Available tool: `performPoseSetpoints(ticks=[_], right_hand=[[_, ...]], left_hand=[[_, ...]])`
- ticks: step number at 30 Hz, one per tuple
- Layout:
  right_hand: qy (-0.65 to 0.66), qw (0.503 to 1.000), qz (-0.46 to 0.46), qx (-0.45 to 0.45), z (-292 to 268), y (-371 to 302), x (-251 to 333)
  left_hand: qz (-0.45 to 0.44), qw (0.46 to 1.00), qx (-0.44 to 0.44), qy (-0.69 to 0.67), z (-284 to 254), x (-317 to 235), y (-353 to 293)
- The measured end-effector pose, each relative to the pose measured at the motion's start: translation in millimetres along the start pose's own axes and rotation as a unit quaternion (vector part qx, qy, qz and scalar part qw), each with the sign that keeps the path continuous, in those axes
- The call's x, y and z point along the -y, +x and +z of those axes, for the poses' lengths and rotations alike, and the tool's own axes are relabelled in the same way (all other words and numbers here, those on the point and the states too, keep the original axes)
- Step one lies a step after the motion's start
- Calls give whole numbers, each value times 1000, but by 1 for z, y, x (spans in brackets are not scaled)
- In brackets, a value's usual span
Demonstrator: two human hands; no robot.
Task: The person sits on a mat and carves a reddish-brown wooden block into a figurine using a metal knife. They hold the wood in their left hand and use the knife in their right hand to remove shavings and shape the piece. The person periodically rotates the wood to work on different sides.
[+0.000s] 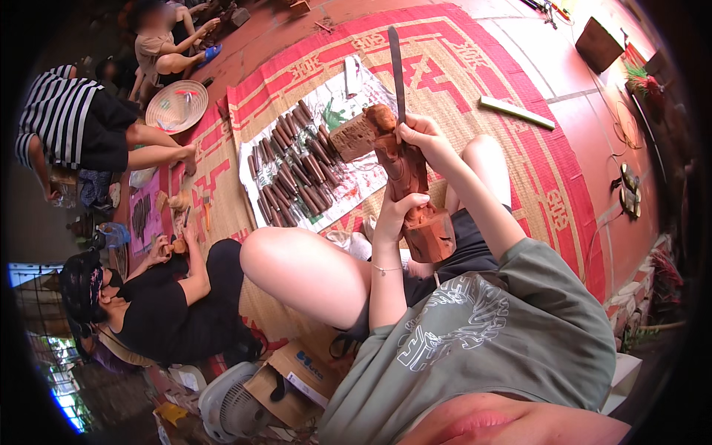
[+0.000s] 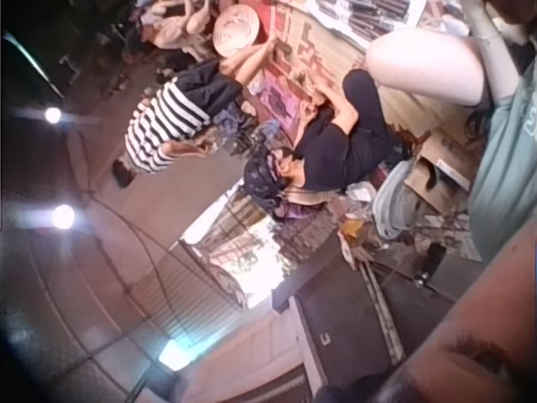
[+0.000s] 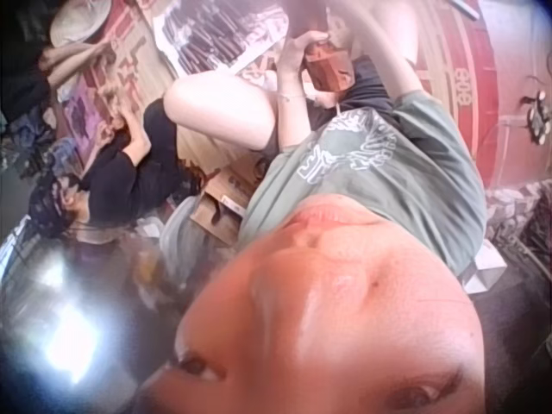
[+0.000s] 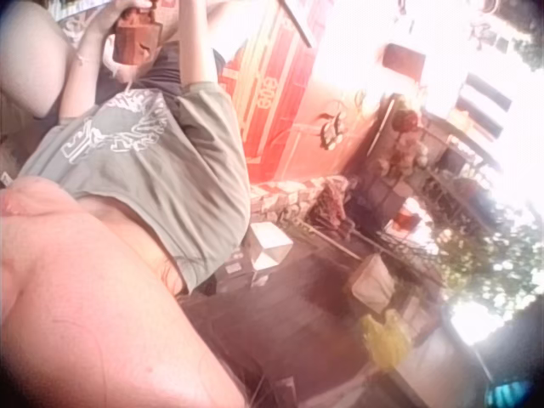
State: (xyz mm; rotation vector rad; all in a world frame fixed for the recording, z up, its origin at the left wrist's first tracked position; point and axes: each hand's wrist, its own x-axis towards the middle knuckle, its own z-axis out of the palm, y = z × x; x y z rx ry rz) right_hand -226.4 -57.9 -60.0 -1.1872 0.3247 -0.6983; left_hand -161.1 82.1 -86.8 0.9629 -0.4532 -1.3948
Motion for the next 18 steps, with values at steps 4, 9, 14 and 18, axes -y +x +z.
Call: performPoseSetpoints(ticks=[4, 9, 14, 18], right_hand=[[-169, 984, -30, -44, 0, 5, -7], [-7, 999, -21, -44, 14, 0, 3], [-170, 983, -54, -52, 7, 2, 0], [-92, 994, -18, -62, 10, 1, -3]], left_hand=[[24, 1000, -5, 11, 10, -8, -4], [12, 1000, -11, -8, 11, -11, -6], [32, 999, -15, -2, 9, -6, -3], [30, 1000, -7, -1, 6, -1, -1]])
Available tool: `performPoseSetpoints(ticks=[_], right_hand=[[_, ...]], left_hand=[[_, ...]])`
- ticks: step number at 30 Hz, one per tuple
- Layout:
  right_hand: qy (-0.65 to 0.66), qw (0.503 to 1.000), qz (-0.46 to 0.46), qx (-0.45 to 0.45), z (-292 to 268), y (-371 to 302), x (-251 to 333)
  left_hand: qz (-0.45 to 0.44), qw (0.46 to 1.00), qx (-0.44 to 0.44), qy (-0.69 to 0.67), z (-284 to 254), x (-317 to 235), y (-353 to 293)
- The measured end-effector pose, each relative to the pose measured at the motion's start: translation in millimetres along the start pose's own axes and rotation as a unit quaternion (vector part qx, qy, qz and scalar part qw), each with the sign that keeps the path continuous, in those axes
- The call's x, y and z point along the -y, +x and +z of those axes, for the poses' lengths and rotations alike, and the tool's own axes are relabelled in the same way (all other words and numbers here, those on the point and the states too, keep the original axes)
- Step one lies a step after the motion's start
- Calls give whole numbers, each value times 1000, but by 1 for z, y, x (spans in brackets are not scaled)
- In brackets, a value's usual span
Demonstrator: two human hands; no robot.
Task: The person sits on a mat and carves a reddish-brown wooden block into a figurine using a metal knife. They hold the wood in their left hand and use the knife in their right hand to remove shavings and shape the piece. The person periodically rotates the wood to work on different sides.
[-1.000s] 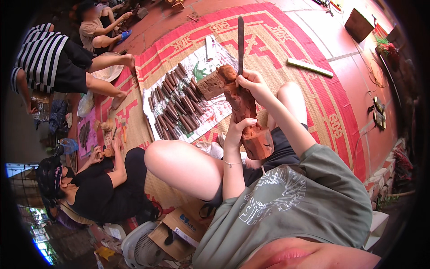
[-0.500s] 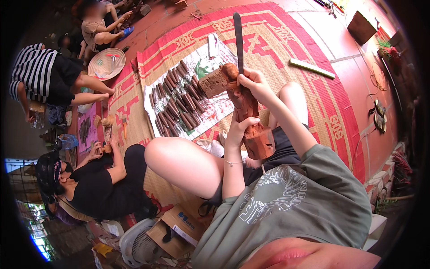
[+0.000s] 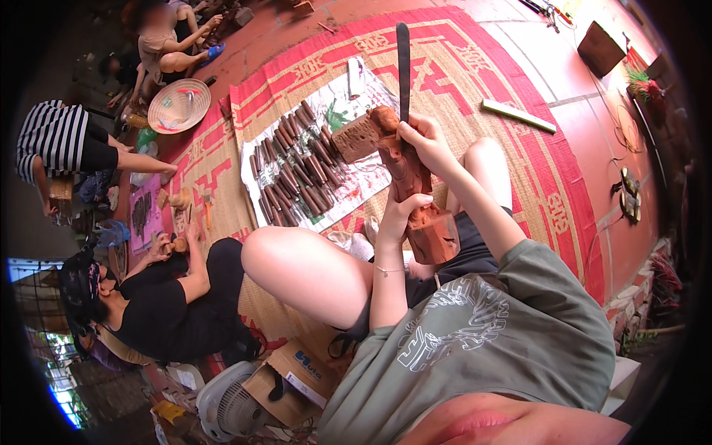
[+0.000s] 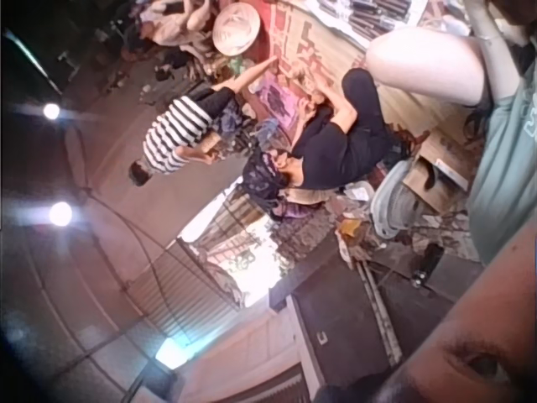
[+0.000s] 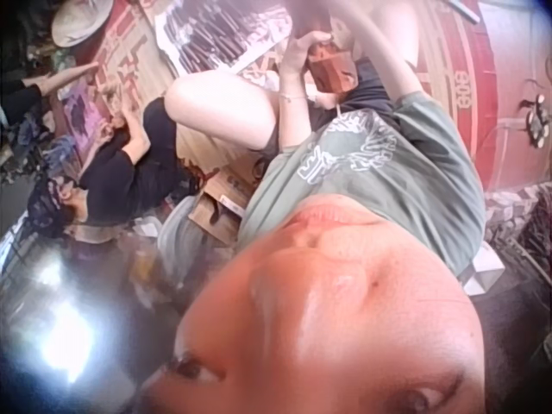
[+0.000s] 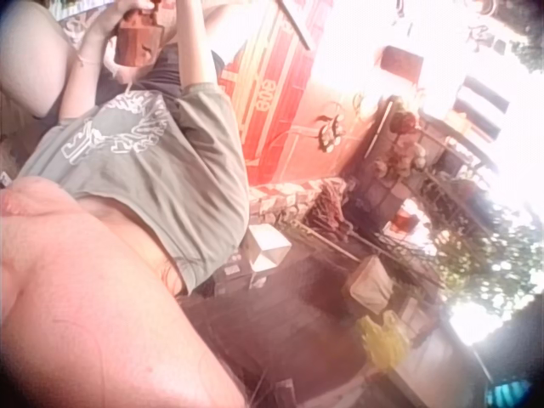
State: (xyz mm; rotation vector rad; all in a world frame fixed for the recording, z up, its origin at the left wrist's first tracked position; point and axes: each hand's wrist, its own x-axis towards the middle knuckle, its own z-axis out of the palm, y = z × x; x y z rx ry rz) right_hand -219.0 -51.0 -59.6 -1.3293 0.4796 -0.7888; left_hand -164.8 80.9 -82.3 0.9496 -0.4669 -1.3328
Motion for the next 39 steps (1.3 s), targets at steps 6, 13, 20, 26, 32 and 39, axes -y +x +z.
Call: performPoseSetpoints(ticks=[6, 13, 20, 26, 32, 39], right_hand=[[-44, 998, -33, 17, -2, -2, 6], [41, 999, -22, 25, 2, -2, 9], [3, 1000, -18, 13, -4, -1, 0], [87, 994, -23, 67, -8, -6, 9], [69, 996, -30, 36, -9, -7, 2], [56, 998, -2, 43, 8, -9, 21]], left_hand=[[13, 1000, 7, 15, 0, 1, 2], [22, 1000, 3, 14, -5, 6, 3], [3, 1000, 21, 1, 2, 1, -1], [-3, 1000, 25, 16, 2, -1, -2], [2, 1000, 8, 5, 7, 3, -5], [-4, 1000, 14, -2, -1, 3, -8]])
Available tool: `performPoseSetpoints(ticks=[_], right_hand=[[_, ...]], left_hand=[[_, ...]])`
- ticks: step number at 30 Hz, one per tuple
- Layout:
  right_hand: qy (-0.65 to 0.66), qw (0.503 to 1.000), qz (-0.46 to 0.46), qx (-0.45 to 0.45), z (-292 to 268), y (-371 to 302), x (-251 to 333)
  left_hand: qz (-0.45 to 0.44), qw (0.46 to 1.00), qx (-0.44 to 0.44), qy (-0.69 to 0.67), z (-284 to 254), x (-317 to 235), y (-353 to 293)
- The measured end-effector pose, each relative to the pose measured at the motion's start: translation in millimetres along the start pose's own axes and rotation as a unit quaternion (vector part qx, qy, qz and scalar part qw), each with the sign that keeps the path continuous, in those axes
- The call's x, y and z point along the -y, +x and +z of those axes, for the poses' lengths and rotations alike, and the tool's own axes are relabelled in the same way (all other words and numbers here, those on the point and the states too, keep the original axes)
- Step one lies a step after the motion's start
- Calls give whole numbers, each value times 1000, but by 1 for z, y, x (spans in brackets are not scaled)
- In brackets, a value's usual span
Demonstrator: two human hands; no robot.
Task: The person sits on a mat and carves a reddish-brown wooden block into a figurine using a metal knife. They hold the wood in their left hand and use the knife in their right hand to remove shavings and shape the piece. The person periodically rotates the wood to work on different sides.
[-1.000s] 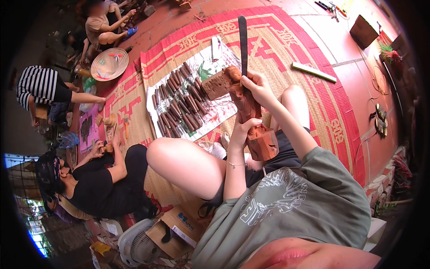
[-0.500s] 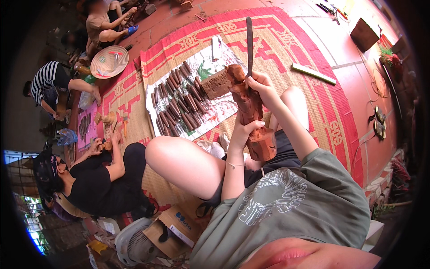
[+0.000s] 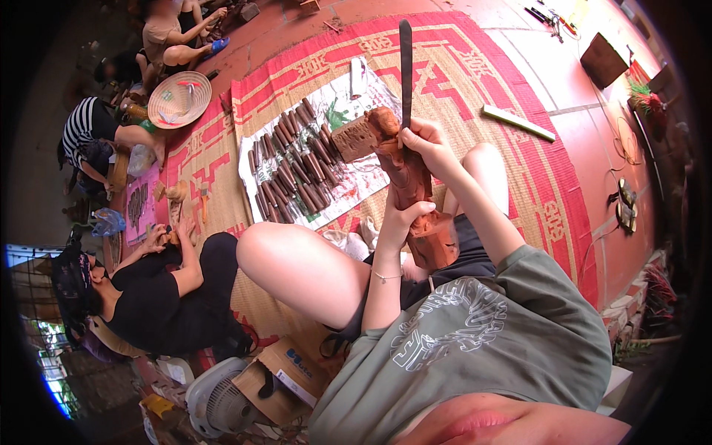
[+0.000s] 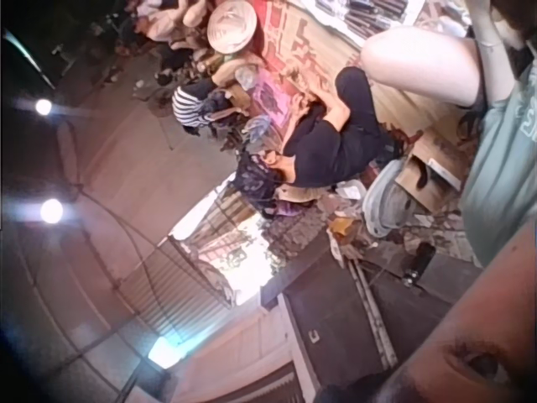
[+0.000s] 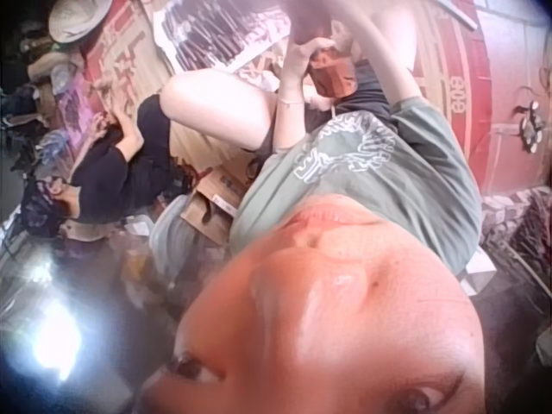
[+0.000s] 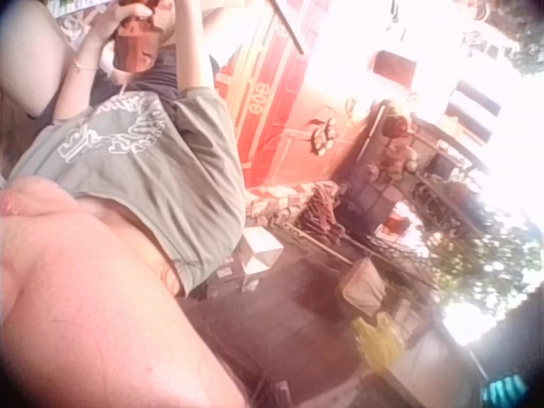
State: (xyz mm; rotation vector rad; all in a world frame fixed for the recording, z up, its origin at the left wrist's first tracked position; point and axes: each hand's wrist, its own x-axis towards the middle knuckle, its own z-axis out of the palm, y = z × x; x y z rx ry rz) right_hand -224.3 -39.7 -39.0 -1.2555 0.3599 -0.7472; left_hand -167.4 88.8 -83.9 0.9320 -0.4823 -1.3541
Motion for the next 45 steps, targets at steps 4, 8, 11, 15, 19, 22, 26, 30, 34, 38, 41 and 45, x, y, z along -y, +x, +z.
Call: performPoseSetpoints(ticks=[4, 8, 11, 15, 19, 22, 26, 30, 34, 38, 41, 45], right_hand=[[-26, 999, -19, 16, -5, 4, -3], [64, 996, -29, 59, -4, 1, 3], [20, 998, -21, 51, 2, 2, 3], [-63, 997, -31, 36, 6, 6, 2], [-67, 996, -61, 0, 6, 8, -5], [-50, 997, -55, -3, 4, 8, -9], [-42, 999, -23, 9, 13, 4, 3], [-89, 994, -66, -16, -2, 8, -18], [-26, 999, -26, 2, 9, 3, -2], [-85, 992, -76, -55, 11, 5, -10], [-18, 999, -45, -24, 13, 0, 1], [-127, 986, -49, -94, -2, 6, -17]], left_hand=[[-17, 1000, 5, -8, -4, -1, 0], [-2, 1000, -5, -23, -1, -3, -3], [-6, 1000, 3, -20, -6, -3, -2], [9, 1000, 10, -11, -6, -5, -3], [0, 1000, -5, -21, -4, -6, -5], [1, 1000, -13, -24, -2, -7, -6], [-3, 1000, -11, -21, -5, -6, -5], [3, 1000, -11, -24, -4, -5, -4], [60, 998, -30, 9, -5, 1, -2], [67, 997, -34, -6, -6, -1, -2], [90, 995, -45, -8, -3, -4, -5], [60, 998, -22, -11, 1, -13, -7]])
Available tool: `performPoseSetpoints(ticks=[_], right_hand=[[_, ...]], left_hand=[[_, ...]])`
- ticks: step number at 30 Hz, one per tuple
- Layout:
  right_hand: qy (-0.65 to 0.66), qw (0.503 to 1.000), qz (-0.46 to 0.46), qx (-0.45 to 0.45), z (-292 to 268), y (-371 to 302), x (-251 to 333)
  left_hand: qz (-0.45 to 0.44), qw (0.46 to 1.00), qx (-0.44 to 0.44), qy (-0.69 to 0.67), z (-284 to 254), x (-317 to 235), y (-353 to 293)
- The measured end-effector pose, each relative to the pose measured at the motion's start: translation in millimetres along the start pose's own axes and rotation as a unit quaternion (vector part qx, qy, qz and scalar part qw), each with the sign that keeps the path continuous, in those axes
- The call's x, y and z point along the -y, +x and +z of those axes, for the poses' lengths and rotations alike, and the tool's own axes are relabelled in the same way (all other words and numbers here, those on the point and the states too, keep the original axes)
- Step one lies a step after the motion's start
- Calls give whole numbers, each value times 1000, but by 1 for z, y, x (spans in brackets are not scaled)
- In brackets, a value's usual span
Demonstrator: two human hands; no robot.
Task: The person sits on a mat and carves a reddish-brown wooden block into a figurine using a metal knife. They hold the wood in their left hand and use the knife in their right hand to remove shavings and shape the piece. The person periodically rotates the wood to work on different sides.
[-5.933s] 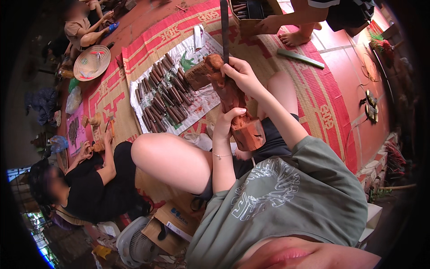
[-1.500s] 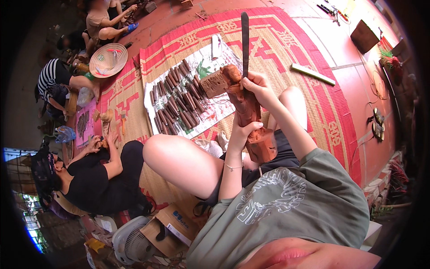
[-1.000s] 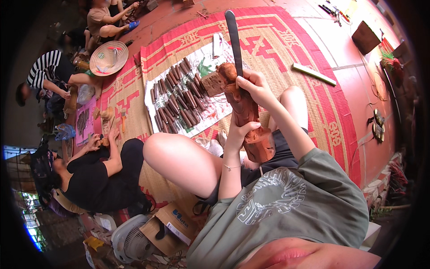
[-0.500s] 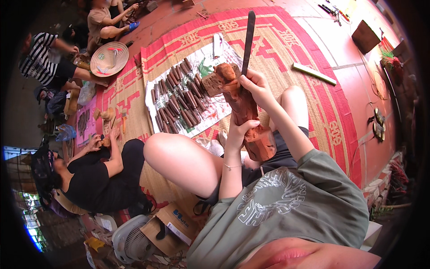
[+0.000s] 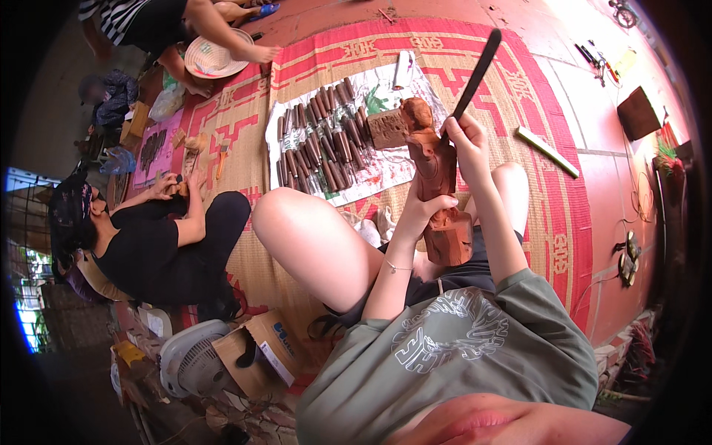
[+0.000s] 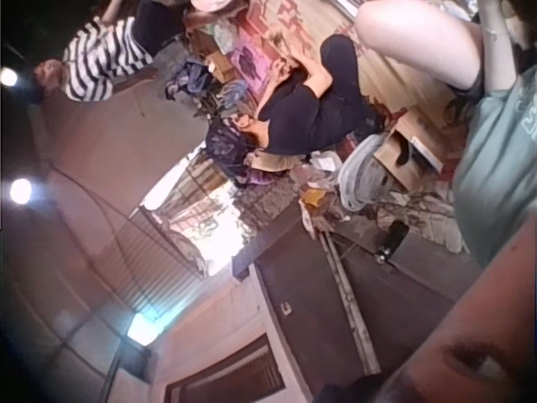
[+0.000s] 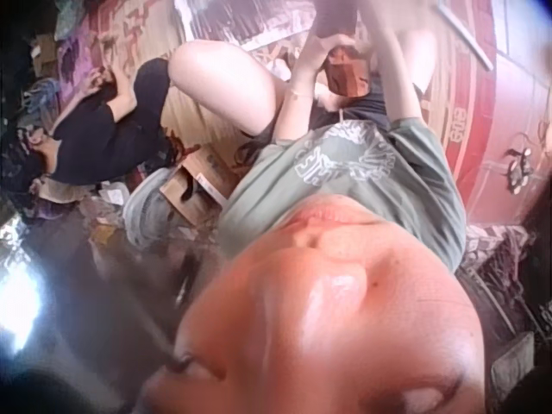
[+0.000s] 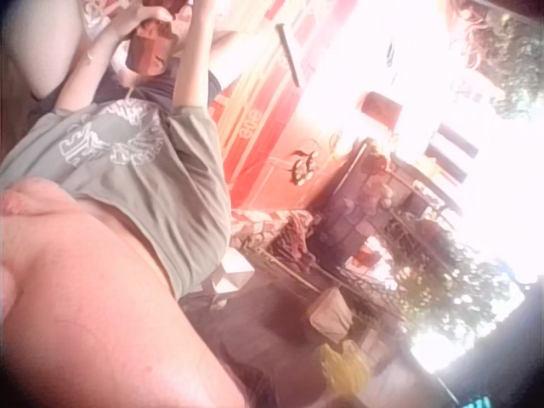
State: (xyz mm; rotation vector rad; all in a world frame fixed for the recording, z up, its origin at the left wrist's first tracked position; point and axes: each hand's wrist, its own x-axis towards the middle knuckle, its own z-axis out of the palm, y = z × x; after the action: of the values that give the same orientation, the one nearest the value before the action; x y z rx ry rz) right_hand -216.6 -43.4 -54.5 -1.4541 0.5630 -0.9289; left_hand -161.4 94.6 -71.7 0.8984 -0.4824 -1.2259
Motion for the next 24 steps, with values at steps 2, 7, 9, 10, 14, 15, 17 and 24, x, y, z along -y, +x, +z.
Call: performPoseSetpoints(ticks=[2, 7, 9, 10, 14, 15, 17, 24], right_hand=[[70, 995, -42, -56, 9, -2, 6], [74, 994, -10, -83, -1, -14, 13], [86, 991, 5, -106, -2, -21, 14], [102, 988, 12, -115, -4, -24, 15], [148, 984, 32, -91, -14, -26, 10], [160, 983, 39, -84, -17, -27, 7], [182, 980, 52, -69, -24, -28, 0], [129, 987, 50, -85, -14, -30, 3]], left_hand=[[14, 1000, 0, -23, -1, 0, -2], [-29, 989, 27, -140, -11, 0, -3], [-27, 964, 49, -259, -14, 1, -1], [-9, 960, 56, -274, -12, -3, 0], [45, 948, -7, -314, -34, 10, 7], [49, 955, -26, -292, -41, 11, 8], [66, 957, -103, -262, -31, 2, 4], [75, 956, -62, -278, -29, -1, 5]])
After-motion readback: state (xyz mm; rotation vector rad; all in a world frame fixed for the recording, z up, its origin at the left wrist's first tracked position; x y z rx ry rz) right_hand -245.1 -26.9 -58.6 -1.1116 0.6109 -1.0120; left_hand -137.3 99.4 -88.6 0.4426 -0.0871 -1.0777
